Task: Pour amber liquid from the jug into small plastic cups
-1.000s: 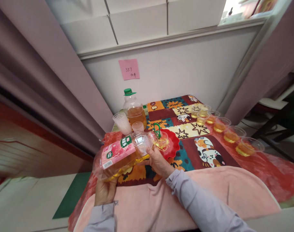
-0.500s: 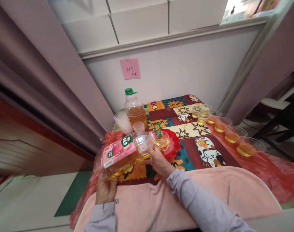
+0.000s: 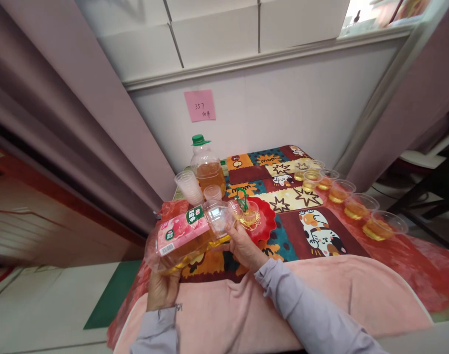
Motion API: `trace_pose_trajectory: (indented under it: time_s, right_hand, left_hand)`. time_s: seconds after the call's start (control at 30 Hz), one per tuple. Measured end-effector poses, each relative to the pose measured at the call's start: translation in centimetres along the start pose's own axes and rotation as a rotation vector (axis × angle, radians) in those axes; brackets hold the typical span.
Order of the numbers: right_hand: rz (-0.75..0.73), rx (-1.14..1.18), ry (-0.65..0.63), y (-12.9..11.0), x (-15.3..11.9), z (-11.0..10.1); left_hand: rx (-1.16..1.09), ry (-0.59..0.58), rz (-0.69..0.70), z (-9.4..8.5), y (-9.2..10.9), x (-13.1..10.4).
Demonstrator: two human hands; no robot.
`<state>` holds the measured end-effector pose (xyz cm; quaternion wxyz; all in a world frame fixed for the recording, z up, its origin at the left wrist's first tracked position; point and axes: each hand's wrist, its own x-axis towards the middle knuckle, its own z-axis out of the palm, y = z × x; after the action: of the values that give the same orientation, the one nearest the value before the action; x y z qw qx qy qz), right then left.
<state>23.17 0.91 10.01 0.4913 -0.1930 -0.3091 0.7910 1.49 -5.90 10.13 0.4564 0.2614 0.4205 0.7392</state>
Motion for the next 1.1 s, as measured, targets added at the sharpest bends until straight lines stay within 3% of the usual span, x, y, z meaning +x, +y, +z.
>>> trace_pose_trajectory:
  time_s: [0.5,0.93,1.1]
  right_hand:
    - [0.008,-0.008,-0.001,0.1,0.0,0.0]
    - [0.005,-0.014,0.001,-0.1,-0.2,0.0]
    - [-0.001,-0.059,0.011,-0.1,-0.3,0.1]
  left_hand:
    - [0.045,0.137,-0.033,0.3,0.1,-0.2]
    - [-0.087,0.096,-0.035,-4.1,-2.1,1.6]
    - [-0.110,0.102,-0.006,-3.8,-2.4,1.3]
